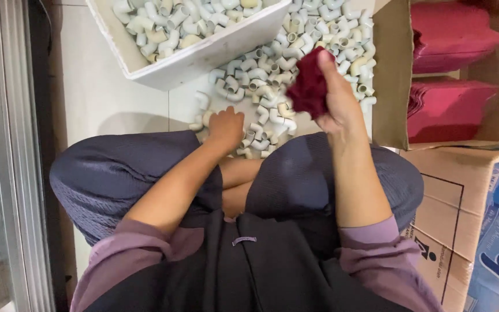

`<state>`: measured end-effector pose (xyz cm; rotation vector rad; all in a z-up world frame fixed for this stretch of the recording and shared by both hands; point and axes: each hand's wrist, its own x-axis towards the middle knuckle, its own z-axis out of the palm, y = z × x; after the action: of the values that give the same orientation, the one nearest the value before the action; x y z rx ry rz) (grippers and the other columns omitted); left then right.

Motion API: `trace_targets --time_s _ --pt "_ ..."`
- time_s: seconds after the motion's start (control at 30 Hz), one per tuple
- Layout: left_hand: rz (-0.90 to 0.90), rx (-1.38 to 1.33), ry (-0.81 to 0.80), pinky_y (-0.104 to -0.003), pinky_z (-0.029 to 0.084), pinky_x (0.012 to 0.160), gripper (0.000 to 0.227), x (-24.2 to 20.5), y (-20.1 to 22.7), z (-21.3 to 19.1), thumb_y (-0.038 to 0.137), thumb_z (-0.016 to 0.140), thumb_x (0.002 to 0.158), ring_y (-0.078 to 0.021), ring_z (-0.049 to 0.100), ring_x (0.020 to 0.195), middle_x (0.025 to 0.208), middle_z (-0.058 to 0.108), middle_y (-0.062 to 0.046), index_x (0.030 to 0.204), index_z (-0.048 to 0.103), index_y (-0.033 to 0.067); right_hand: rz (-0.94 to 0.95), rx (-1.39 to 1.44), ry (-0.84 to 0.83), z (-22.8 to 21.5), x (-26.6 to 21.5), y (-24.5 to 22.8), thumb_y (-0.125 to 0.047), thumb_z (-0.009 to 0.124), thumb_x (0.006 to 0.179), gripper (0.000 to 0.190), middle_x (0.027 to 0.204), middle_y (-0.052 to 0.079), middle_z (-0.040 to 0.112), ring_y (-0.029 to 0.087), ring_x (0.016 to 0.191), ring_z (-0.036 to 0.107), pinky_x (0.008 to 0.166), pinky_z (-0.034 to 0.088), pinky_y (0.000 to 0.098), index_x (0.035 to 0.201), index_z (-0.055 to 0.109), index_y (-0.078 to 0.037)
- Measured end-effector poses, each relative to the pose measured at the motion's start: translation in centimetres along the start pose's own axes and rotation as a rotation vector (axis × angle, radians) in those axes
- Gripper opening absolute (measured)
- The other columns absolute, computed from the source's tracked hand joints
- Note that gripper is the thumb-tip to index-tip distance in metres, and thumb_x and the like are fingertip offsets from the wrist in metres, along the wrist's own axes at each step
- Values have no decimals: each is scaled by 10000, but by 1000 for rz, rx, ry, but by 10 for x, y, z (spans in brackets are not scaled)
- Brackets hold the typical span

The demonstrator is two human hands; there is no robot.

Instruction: Cleaning small white plastic pipe fittings by wiping them individually with a cloth.

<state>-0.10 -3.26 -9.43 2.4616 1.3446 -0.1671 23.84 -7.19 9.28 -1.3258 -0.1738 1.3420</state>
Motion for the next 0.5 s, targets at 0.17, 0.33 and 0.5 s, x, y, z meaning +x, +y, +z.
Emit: trace_targets --time_s 0.17,0.33,0.5 --pt "81 68 -137 -497 508 766 235 4 -8 20 165 699 832 -392 654 878 1062 641 -182 1035 667 51 -36 185 -282 -7 8 15 81 673 847 457 1130 183 725 298 866 731 567 594 278 1295 603 23" --pt "-52 -105 -304 -566 535 866 327 15 -4 -2 122 784 834 -449 710 981 1029 669 -245 1107 698 -37 -72 109 -249 -3 15 25 42 734 884 312 1016 149 686 354 793 719 482 560 380 1125 658 -141" --pt "-179 -507 -146 -545 535 906 295 -7 24 -95 157 693 950 -453 708 1006 1026 673 -250 1157 693 -54 -171 -56 -86 15 -1 28 24 795 823 353 983 132 722 317 742 753 487 608 368 1132 694 -113"
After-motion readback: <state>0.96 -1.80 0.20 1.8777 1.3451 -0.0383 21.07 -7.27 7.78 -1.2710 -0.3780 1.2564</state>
